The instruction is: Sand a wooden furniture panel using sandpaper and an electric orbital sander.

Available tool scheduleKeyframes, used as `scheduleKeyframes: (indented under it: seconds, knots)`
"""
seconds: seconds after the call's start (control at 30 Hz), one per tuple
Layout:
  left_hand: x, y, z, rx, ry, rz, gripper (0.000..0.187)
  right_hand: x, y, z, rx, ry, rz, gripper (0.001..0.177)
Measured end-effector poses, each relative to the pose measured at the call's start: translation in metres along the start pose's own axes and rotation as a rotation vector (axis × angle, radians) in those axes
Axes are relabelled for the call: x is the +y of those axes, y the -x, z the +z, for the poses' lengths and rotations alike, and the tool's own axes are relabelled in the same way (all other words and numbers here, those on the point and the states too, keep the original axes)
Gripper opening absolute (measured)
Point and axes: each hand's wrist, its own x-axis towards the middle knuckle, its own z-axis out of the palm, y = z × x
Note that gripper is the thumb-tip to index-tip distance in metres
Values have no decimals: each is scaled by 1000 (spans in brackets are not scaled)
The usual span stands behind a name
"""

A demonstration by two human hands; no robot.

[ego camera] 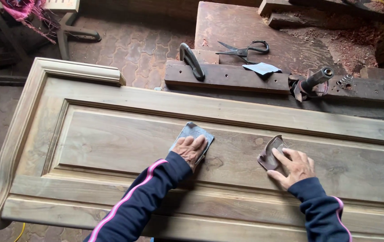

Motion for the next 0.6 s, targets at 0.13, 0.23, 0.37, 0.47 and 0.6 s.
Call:
scheduleKeyframes:
  seconds: [0.13,0.23,0.37,0.47,0.6]
  knots:
    - [18,-15,61,333,-71,-38,73,-3,-11,45,375,152,-217,72]
    - [54,-33,80,307,109,-51,81,-17,-22,64,561,-9,-206,61]
    - [94,-43,81,287,67,-96,79,-43,-27,52,639,93,-229,66]
    - [68,-27,70,307,-29,-156,75,-43,-23,57,565,294,-208,56]
    - [-31,22,71,418,-82,-384,74,-64,-45,64,554,126,-306,51]
